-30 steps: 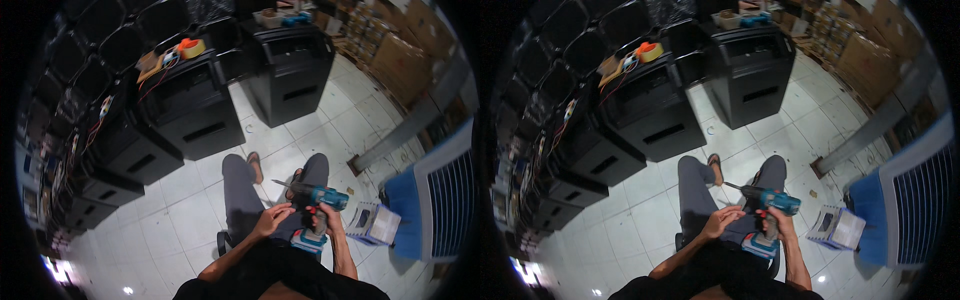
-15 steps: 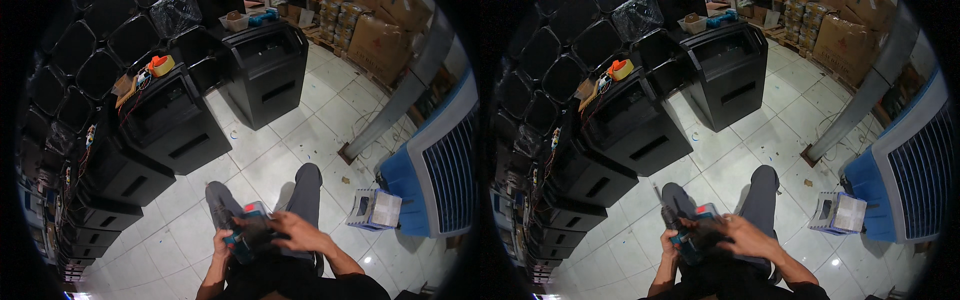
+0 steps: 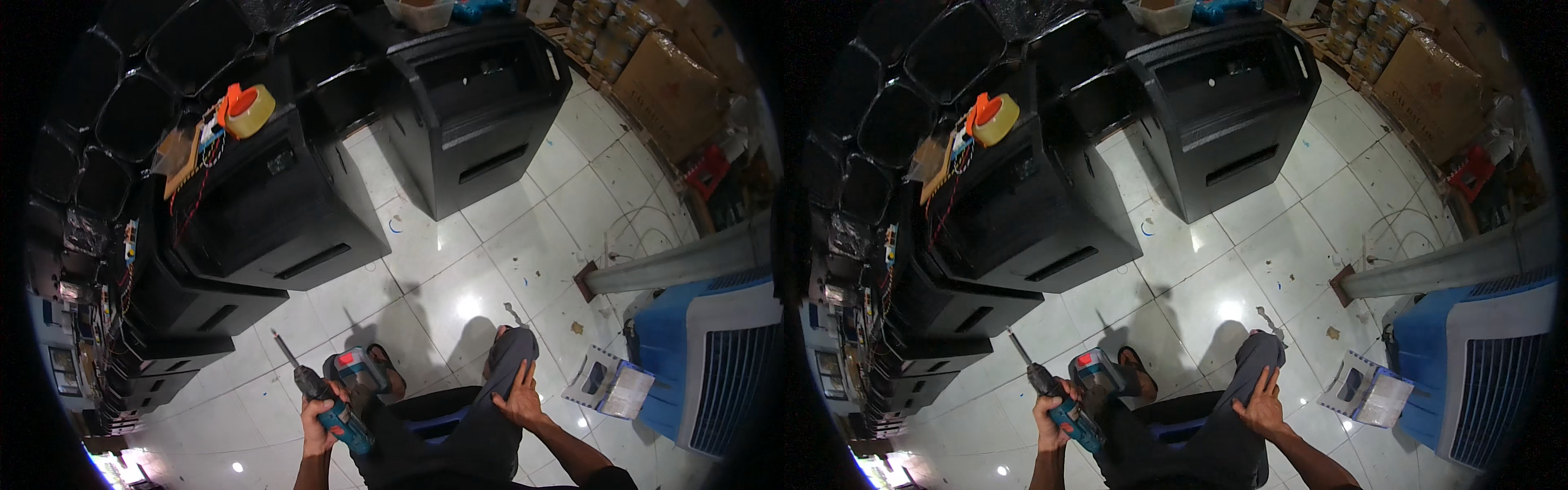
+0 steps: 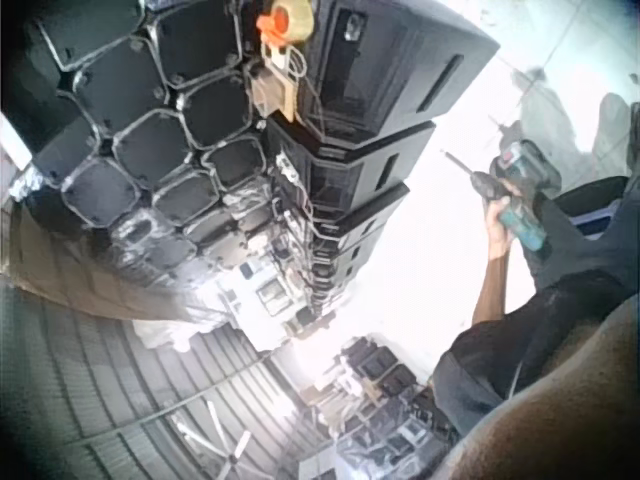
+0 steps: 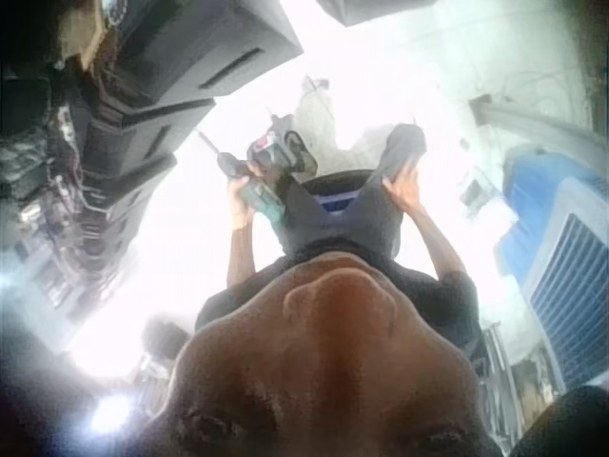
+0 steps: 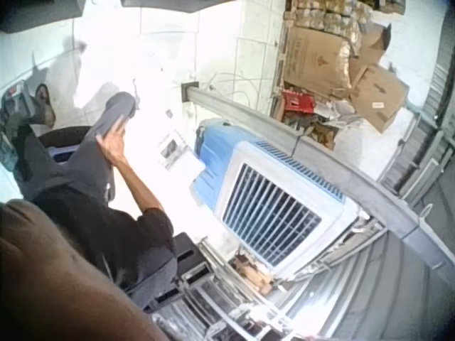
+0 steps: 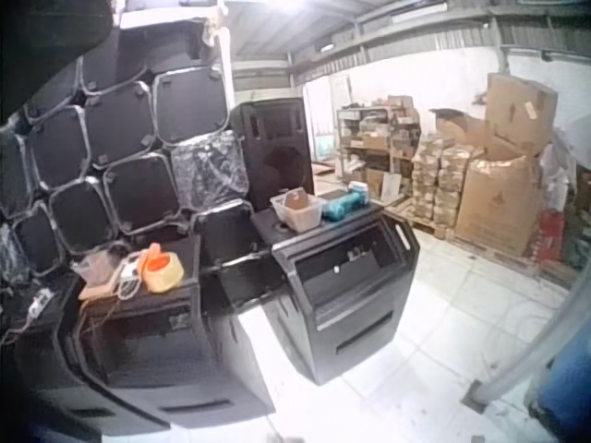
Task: The person uses a cordless drill to fasten screws into the back panel of a large black speaker. They then move around the room, handling several similar speaker units, lifting and repositioning them, and briefly interacting with a portable air cooler.
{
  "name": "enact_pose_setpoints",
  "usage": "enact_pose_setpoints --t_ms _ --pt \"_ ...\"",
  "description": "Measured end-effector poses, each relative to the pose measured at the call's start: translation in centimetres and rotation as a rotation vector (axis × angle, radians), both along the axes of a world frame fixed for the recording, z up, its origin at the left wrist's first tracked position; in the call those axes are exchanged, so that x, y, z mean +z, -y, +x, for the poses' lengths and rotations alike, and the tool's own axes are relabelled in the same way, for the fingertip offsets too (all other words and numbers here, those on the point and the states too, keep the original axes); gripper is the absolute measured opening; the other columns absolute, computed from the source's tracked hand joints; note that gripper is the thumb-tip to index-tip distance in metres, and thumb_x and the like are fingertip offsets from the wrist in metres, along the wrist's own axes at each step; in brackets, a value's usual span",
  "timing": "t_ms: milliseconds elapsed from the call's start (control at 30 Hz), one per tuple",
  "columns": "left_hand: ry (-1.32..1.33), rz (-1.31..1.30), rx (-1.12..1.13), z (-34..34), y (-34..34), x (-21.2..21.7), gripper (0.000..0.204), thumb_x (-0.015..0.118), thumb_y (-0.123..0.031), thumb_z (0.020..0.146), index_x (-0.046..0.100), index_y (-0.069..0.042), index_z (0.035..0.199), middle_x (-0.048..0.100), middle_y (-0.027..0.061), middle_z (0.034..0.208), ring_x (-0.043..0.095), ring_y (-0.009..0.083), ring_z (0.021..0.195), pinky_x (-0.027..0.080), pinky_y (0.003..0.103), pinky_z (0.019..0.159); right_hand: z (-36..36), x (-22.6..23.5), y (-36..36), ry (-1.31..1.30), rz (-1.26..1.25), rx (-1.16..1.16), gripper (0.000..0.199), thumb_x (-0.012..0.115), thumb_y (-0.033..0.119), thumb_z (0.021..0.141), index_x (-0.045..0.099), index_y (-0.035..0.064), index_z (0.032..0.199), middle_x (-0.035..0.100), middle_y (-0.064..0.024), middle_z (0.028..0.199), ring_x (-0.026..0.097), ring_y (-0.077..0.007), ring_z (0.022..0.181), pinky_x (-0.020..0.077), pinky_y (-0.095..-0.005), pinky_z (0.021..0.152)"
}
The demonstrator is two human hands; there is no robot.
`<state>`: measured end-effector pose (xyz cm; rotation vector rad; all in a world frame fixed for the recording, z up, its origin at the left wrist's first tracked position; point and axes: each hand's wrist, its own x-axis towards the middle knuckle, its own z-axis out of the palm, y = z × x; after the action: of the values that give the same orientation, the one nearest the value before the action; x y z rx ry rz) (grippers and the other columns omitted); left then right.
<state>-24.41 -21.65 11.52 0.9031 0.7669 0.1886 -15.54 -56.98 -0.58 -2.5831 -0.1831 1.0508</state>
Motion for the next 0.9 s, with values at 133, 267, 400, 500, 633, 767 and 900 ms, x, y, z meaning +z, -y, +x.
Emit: enact_pose_setpoints --t_ms 133,267,400,500,633,767,900 --pt "-0.221 0.149 -0.060 2.9 -1.0 7.6 0.024 0.056 -0.018 0.068 0.055 0.001 0.083 0.058 0.0102 0.073 0.055 0.0174 0.060 0.047 0.029 0.055 2.8 3.7 2.1 -0.134 0.028 -0.057 0.099 0.062 0.047 0.077 0.007 -0.0083 0.139 0.021 -0.0367 0.137 0.044 -0.0455 0.116 0.0426 -0.0444 0.094" --pt "-0.431 0.271 -0.049 3.1 -2.3 14.0 0.023 0.058 -0.018 0.069 0.057 0.003 0.076 0.056 0.0069 0.064 0.054 0.0158 0.052 0.046 0.029 0.049 2.1 6.6 7.8 -0.385 0.103 -0.466 0.066 0.062 0.046 0.079 0.049 -0.0101 0.112 0.059 -0.0263 0.095 0.063 -0.0354 0.084 0.0540 -0.0423 0.070" --pt "-0.739 0.463 -0.009 0.3 -3.1 15.0 0.029 0.065 -0.024 0.063 0.058 0.002 0.072 0.057 0.0068 0.063 0.051 0.0143 0.050 0.044 0.029 0.048 1.4 10.3 13.3 -0.469 0.223 -0.847 0.045 0.065 0.033 0.081 0.058 -0.0110 0.083 0.060 -0.0145 0.070 0.065 -0.0290 0.057 0.0557 -0.0402 0.045" --pt "-0.998 0.552 -0.041 -2.9 -1.2 15.4 0.037 0.067 -0.028 0.060 0.061 0.006 0.070 0.059 0.0093 0.065 0.055 0.0181 0.053 0.045 0.033 0.049 4.3 13.0 15.9 -0.420 0.261 -0.897 0.044 0.065 0.029 0.081 0.056 -0.0136 0.085 0.058 -0.0156 0.070 0.065 -0.0308 0.057 0.0561 -0.0423 0.046" --pt "-1.180 0.399 -0.014 -8.9 3.9 13.6 0.039 0.067 -0.034 0.062 0.065 0.003 0.074 0.062 0.0137 0.068 0.060 0.0242 0.061 0.047 0.035 0.055 10.6 12.4 18.3 -0.336 0.268 -0.887 0.041 0.061 0.024 0.084 0.053 -0.0160 0.091 0.058 -0.0192 0.075 0.064 -0.0337 0.058 0.0555 -0.0437 0.045" --pt "-1.074 0.755 -0.387 -13.0 9.0 8.7 0.032 0.061 -0.047 0.071 0.069 -0.017 0.081 0.062 0.0226 0.073 0.062 0.0347 0.077 0.047 0.036 0.064 18.7 12.8 16.1 -0.294 0.289 -0.852 0.041 0.061 0.023 0.083 0.053 -0.0159 0.094 0.059 -0.0207 0.077 0.064 -0.0339 0.062 0.0553 -0.0429 0.045" --pt "-1.007 0.684 -0.231 -12.0 13.7 6.3 0.031 0.063 -0.041 0.071 0.067 -0.011 0.077 0.060 0.0173 0.069 0.061 0.0309 0.070 0.046 0.035 0.061 28.1 11.1 12.1 -0.196 0.314 -0.673 0.035 0.064 0.021 0.080 0.055 -0.0123 0.087 0.059 -0.0193 0.072 0.064 -0.0323 0.060 0.0548 -0.0417 0.047"
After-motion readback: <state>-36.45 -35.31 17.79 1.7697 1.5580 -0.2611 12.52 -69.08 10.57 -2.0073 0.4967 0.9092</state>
